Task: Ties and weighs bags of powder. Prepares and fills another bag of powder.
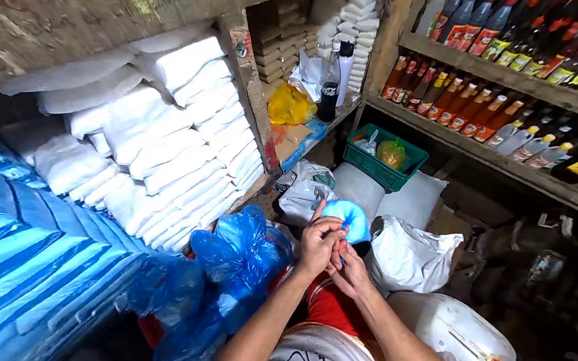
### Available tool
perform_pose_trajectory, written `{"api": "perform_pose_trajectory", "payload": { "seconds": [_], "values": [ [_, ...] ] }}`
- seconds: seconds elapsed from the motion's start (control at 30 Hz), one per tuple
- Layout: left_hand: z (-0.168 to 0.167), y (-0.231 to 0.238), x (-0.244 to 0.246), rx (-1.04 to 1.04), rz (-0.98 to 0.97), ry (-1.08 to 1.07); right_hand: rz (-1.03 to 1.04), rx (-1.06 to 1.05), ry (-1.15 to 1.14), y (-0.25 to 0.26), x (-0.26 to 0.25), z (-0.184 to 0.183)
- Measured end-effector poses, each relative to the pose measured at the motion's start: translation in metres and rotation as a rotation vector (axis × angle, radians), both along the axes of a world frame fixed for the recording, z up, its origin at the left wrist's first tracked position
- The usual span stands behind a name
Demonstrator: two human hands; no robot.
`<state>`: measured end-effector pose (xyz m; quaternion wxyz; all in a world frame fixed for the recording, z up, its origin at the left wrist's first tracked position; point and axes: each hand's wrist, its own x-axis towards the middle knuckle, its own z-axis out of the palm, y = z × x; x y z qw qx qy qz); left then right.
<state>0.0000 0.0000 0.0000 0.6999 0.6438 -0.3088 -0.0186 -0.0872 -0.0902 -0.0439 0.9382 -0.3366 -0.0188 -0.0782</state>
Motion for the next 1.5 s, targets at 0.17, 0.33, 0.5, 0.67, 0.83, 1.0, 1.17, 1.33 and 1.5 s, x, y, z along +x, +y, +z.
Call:
{"api": "perform_pose_trajectory", "payload": {
  "seconds": [0.17,0.33,0.5,0.67,0.83,1.0,1.17,1.33,1.5],
  "values": [
    [-0.060,0.005,-0.001,0.112,0.062,0.049,-0.168,-0.665,0.205,-0.017,-0.015,-0.010],
    [-0.098,0.008,-0.013,-0.007,-0.068,0.216,-0.081,-1.011,0.310,-0.045,-0.019,0.002],
    [-0.107,0.003,-0.008,0.049,-0.231,0.099,-0.125,-1.170,0.276,-0.067,-0.019,-0.001],
    [-0.107,0.001,-0.002,0.090,-0.323,0.142,-0.195,-1.425,0.280,-0.078,-0.015,-0.023],
    [-0.095,0.008,0.006,0.193,-0.381,0.062,-0.240,-1.315,0.126,-0.080,-0.011,-0.028],
    [-0.100,0.014,0.008,0.190,-0.352,0.062,-0.195,-1.205,0.113,-0.071,-0.007,-0.034],
    [-0.098,0.011,0.001,0.152,-0.195,0.144,-0.379,-1.150,0.189,-0.042,-0.009,-0.039],
    [-0.098,0.013,0.000,0.197,-0.084,0.160,-0.380,-1.298,0.170,-0.036,-0.005,-0.029],
    [-0.092,0.020,0.006,0.313,-0.055,0.204,-0.309,-1.564,0.195,-0.048,0.000,-0.024]
  ]
}}
